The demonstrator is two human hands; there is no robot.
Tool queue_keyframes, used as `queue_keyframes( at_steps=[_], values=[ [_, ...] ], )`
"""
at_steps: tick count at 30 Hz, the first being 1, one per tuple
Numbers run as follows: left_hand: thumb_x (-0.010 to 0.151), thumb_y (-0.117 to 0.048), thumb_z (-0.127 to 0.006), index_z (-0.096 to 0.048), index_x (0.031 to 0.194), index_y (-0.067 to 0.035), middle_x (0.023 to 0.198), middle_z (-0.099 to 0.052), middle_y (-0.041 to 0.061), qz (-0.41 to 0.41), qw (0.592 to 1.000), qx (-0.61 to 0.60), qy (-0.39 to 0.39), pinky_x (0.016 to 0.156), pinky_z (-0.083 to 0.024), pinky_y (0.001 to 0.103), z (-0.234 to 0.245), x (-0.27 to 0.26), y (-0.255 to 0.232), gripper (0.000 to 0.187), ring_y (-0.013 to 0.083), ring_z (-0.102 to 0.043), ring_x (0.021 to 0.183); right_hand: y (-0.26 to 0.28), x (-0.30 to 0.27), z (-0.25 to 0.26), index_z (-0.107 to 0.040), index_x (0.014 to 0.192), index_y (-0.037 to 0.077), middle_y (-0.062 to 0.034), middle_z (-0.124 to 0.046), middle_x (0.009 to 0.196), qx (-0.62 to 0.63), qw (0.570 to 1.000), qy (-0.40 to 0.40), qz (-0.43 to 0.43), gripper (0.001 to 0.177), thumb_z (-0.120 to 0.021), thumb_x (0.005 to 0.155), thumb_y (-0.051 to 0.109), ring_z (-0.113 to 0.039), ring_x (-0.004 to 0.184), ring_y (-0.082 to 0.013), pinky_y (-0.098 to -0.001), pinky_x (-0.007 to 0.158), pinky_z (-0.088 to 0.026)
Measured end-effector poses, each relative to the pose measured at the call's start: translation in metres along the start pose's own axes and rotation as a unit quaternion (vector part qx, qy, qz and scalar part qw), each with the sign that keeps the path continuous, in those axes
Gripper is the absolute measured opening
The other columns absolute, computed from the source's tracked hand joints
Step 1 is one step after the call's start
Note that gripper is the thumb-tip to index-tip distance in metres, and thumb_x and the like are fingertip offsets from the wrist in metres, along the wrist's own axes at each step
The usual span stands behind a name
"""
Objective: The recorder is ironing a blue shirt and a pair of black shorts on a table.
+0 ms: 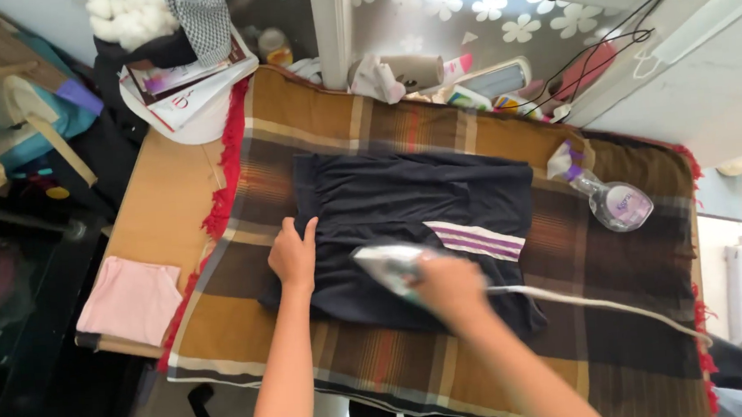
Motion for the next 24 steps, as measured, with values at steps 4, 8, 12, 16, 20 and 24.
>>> queue_keyframes(
  at_steps=[4, 8, 12, 16, 20, 24],
  values=[
    [0.1, -0.054, -0.057, -0.062, 0.11, -0.008, 0.097, -0.073, 0.015, -0.084, 0.995, 0.0, -0.049, 0.066, -0.054, 0.052, 0.004, -0.001, -0.005, 0.047, 0.0425, -0.069, 0.081, -0.002, -0.002, -0.048, -0.071, 0.103, 0.014, -0.0134, -0.076, 0.083, -0.003, 0.999, -0.025, 0.034, 0.042, -0.074, 0.08, 0.05, -0.075, 0.078, -0.0351, -0.0485, 0.068, -0.058],
    [0.101, -0.053, -0.056, -0.06, 0.108, -0.009, 0.097, -0.073, 0.012, -0.102, 0.993, 0.011, -0.064, 0.061, -0.054, 0.052, 0.003, 0.0, -0.004, 0.045, 0.0423, -0.069, 0.076, -0.108, -0.04, -0.03, -0.069, 0.097, 0.017, -0.012, -0.076, 0.08, -0.017, 0.997, -0.036, -0.072, 0.047, -0.067, 0.086, 0.062, -0.075, 0.076, -0.0341, -0.0485, 0.067, -0.058],
    [0.101, -0.054, -0.057, -0.061, 0.109, -0.01, 0.098, -0.073, 0.012, -0.092, 0.994, 0.007, -0.061, 0.064, -0.053, 0.051, 0.013, -0.002, -0.011, 0.044, 0.0417, -0.069, 0.079, -0.183, -0.092, -0.013, -0.071, 0.101, 0.023, -0.0112, -0.076, 0.083, -0.014, 0.988, -0.005, -0.155, 0.044, -0.071, 0.08, 0.061, -0.076, 0.083, -0.0339, -0.0483, 0.073, -0.059],
    [0.091, -0.037, -0.064, -0.062, 0.114, -0.007, 0.105, -0.068, 0.015, -0.179, 0.97, -0.053, -0.156, 0.082, -0.05, 0.048, 0.075, -0.02, -0.086, 0.038, 0.0392, -0.064, 0.097, -0.211, -0.1, 0.027, -0.077, 0.103, 0.026, -0.0115, -0.079, 0.087, 0.068, 0.969, -0.028, -0.237, 0.046, -0.076, 0.072, 0.06, -0.076, 0.089, -0.0351, -0.0469, 0.079, -0.058],
    [0.094, -0.012, -0.066, -0.065, 0.11, -0.013, 0.112, -0.068, 0.009, -0.427, 0.891, -0.157, -0.009, 0.099, -0.047, 0.046, 0.008, -0.069, -0.204, 0.016, 0.03, -0.063, 0.111, -0.182, -0.043, 0.089, -0.077, 0.111, 0.028, -0.0138, -0.077, 0.095, 0.152, 0.955, -0.124, -0.224, 0.049, -0.073, 0.076, 0.061, -0.074, 0.093, -0.0375, -0.0495, 0.078, -0.056],
    [0.091, -0.019, -0.061, -0.06, 0.129, -0.004, 0.139, -0.061, 0.014, -0.52, 0.835, -0.159, 0.087, 0.117, -0.04, 0.045, -0.076, -0.11, -0.26, 0.04, 0.0331, -0.054, 0.135, -0.187, 0.056, 0.058, -0.077, 0.109, 0.021, -0.015, -0.077, 0.099, 0.062, 0.968, -0.123, -0.209, 0.048, -0.074, 0.079, 0.059, -0.073, 0.096, -0.0389, -0.0512, 0.081, -0.056]
  ],
)
Point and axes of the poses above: each hand's wrist, its own x-axis towards the middle knuckle, its own z-axis out of the back of the hand, y = z × x, the point moved 10 cm from there along x, towards the middle knuckle
